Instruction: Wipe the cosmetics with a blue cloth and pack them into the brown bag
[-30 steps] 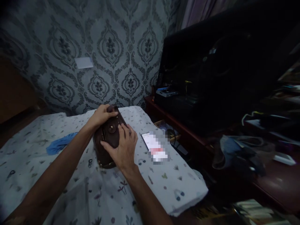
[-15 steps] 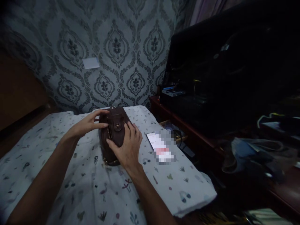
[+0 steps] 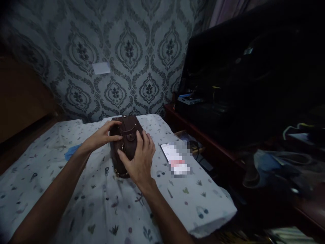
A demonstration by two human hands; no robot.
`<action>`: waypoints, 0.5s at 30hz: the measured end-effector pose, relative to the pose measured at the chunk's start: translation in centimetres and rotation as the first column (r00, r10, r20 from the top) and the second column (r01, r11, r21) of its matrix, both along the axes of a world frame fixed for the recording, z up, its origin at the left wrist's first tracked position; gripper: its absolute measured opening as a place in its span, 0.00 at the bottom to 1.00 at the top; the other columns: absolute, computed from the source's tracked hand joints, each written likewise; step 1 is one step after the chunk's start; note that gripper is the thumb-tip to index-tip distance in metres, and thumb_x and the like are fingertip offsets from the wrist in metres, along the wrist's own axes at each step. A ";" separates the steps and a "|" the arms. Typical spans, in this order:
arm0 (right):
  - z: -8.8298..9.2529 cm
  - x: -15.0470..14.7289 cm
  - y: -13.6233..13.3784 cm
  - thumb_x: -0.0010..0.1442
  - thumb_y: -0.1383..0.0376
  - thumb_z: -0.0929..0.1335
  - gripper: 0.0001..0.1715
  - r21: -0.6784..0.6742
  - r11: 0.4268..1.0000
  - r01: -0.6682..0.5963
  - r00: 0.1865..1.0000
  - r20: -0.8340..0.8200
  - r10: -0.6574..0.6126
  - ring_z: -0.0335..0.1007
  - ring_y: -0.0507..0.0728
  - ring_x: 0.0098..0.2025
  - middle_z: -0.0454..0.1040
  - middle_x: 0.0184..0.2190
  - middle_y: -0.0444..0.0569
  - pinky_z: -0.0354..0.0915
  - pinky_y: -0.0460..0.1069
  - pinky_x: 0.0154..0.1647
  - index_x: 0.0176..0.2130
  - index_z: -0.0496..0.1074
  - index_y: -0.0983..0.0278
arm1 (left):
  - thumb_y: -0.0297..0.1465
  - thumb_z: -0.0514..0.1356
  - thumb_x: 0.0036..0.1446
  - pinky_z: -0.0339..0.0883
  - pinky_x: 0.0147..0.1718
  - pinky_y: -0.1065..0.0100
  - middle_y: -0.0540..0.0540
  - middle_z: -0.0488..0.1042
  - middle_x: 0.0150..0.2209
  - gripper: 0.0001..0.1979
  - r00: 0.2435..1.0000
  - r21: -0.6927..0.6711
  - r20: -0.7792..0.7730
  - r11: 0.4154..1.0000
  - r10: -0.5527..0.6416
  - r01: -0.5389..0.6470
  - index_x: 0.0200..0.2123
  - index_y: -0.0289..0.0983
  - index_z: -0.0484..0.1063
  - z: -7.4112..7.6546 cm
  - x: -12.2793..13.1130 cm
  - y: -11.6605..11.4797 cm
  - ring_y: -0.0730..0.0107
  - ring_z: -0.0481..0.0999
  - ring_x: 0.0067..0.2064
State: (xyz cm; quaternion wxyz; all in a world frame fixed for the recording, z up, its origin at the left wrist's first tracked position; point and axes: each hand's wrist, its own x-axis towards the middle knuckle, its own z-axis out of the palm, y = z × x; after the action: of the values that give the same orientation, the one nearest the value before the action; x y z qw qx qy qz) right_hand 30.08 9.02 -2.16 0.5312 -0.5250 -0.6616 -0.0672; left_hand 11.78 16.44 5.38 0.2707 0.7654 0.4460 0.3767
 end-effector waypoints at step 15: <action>-0.7 -1.6 -2.0 0.69 0.56 0.64 0.25 -0.021 1.000 0.019 0.999 -0.042 -0.020 0.48 0.69 0.71 0.53 0.69 0.56 0.54 0.71 0.66 0.63 0.64 0.52 | 0.37 0.70 0.45 0.61 0.60 0.53 0.43 0.70 0.52 0.28 0.993 0.056 -0.117 0.998 -0.020 0.027 0.51 0.40 0.72 0.0 -0.1 0.8 0.53 0.68 0.58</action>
State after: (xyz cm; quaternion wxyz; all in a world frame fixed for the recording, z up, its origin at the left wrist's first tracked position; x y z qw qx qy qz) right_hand 28.45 7.06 -2.89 0.5387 -0.5382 -0.6459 -0.0545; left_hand 11.66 17.22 5.43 0.2267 0.7986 0.4411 0.3409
